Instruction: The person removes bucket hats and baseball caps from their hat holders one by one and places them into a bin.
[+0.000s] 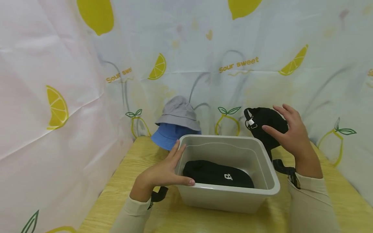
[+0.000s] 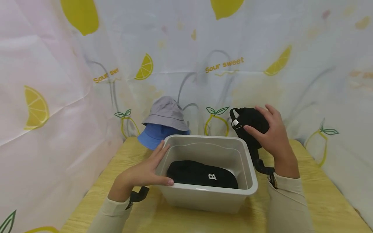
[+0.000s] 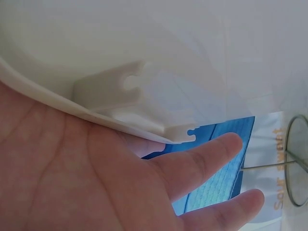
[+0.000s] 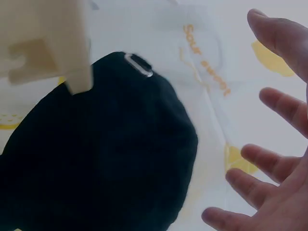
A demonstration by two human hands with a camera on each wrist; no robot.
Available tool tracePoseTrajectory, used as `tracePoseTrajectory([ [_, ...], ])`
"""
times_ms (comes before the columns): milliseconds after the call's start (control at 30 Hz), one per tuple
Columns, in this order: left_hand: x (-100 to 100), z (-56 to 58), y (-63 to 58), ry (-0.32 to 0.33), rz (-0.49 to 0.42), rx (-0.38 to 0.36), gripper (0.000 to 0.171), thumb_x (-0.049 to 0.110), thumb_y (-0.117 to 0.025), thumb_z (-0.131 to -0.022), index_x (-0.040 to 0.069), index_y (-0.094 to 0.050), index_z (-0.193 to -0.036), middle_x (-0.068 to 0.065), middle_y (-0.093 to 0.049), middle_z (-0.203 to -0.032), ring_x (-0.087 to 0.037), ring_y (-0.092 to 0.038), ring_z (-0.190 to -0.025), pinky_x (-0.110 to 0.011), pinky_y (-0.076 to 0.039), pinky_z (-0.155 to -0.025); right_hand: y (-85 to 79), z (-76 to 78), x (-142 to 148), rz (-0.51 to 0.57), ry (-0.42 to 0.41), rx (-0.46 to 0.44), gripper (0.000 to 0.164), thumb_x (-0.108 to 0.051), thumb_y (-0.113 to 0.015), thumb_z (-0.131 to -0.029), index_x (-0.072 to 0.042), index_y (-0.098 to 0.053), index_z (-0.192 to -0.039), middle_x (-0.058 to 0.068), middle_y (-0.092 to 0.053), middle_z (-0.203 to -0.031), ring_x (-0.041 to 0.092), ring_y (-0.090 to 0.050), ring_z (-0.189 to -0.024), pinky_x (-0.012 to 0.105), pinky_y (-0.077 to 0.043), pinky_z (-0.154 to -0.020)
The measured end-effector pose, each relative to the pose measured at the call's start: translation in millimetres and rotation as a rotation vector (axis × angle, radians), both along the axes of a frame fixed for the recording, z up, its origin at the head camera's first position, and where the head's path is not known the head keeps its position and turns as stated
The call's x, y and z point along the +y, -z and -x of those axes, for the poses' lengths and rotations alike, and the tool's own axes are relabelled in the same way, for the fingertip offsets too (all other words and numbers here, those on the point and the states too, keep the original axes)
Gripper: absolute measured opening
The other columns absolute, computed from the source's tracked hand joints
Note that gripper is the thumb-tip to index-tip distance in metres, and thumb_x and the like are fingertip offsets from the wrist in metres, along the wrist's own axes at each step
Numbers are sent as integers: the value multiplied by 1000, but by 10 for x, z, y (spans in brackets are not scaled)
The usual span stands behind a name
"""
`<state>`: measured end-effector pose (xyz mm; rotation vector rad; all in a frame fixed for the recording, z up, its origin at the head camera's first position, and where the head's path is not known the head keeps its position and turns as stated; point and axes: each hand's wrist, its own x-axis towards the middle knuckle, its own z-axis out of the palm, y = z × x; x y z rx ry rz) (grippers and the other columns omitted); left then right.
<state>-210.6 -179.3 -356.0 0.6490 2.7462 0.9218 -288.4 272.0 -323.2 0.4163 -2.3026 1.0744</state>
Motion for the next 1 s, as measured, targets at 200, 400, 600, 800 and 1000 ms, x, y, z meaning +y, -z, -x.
tracePoseTrajectory([
  [200, 2, -11, -2, -3, 4, 1, 132, 72, -81, -74, 34, 5, -167, 7, 24, -172, -29, -15, -159, -55, -39, -117, 194, 82, 63, 34, 37, -8, 81, -31, -81, -90, -22, -42, -160, 16, -18, -172, 45, -17, -156, 77, -16, -116],
  [400, 9, -21, -15, 18, 1, -5, 128, 71, -80, -76, 36, 5, -166, 3, 24, -172, -32, -14, -159, -56, -39, -116, 338, 65, 102, 68, 84, -28, 84, -34, -79, -90, -21, -38, -162, 16, -17, -172, 43, -15, -157, 77, -14, -118],
  [600, 8, -16, -24, 5, -4, -6, 127, 70, -80, -76, 40, 5, -165, 4, 23, -172, -33, -21, -158, -55, -40, -116, 372, 199, 154, 133, 77, -62, 85, -36, -76, -93, -26, -31, -165, 15, -16, -172, 40, -11, -159, 75, -11, -119],
  [800, -1, -6, -12, -3, -12, -9, 130, 71, -81, -75, 35, 4, -167, 5, 23, -172, -34, -22, -157, -56, -41, -115, 480, 366, 201, 129, 58, -107, 86, -36, -75, -93, -27, -30, -165, 19, -18, -171, 44, -12, -157, 74, -11, -120],
  [1000, -4, -14, -10, -5, -8, -15, 131, 73, -81, -73, 37, 5, -166, 8, 25, -172, -31, -20, -158, -54, -40, -116, 554, 423, 212, 138, 61, -124, 88, -38, -74, -94, -27, -25, -166, 20, -18, -171, 46, -14, -156, 75, -11, -119],
])
